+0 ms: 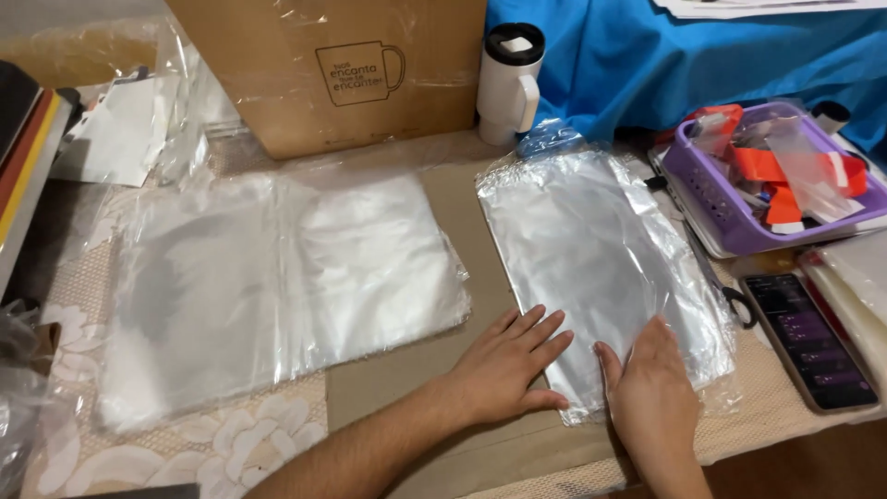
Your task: Counting and stacking individual clear plastic sheets on a work surface.
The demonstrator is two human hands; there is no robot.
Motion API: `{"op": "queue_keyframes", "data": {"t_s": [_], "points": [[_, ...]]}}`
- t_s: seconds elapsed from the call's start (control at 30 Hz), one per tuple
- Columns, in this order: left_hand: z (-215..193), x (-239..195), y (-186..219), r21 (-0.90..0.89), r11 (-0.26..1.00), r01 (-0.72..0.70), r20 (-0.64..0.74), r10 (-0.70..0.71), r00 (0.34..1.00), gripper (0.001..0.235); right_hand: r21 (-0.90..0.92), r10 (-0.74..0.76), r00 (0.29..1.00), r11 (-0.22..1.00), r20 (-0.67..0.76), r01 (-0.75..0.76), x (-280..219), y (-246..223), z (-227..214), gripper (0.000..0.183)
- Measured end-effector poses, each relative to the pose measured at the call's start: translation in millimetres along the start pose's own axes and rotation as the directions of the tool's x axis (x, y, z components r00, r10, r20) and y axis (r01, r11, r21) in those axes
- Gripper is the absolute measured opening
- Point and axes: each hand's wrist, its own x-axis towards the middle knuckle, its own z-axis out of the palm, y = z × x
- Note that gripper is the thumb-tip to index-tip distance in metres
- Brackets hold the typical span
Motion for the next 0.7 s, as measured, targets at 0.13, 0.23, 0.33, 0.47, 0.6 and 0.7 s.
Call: {"op": "queue_keyframes", "data": {"t_s": [0.13, 0.23, 0.33, 0.47, 0.6, 0.7], "points": [[-9.9, 0.5, 4.7, -0.036, 0.999, 0.036, 0.055, -0.034, 0.998, 0.09, 0.176, 0.183, 0.973, 0.963, 0.137, -0.206, 8.8, -19.2, -20.8, 0.064], [-22.9, -1.0, 6.4, -0.131, 0.991, 0.039, 0.032, -0.035, 0.999, 0.097, 0.347, 0.226, 0.966, 0.902, 0.126, -0.256, 15.6, -20.4, -29.2, 0.059], [-31.0, -1.4, 10.0, -0.264, 0.962, 0.073, 0.016, -0.071, 0.997, 0.09, 0.401, 0.148, 0.989, 0.906, -0.004, -0.134, 11.6, -14.1, -26.6, 0.064], [-27.7, 10.2, -6.7, -0.807, 0.544, 0.23, 0.065, -0.305, 0.95, 0.086, 0.433, -0.178, 0.949, 0.857, -0.262, 0.28, -1.4, -26.2, -18.2, 0.041], [-98.2, 7.6, -2.8, -0.948, -0.268, 0.17, 0.303, -0.608, 0.734, 0.103, 0.457, -0.545, 0.732, 0.572, -0.409, 0.681, -3.9, -84.6, -81.8, 0.049], [-120.9, -3.3, -9.0, -0.96, -0.228, 0.162, 0.28, -0.802, 0.528, 0.047, 0.34, -0.79, 0.465, 0.343, -0.399, 0.875, -3.7, -82.3, -57.9, 0.043]]}}
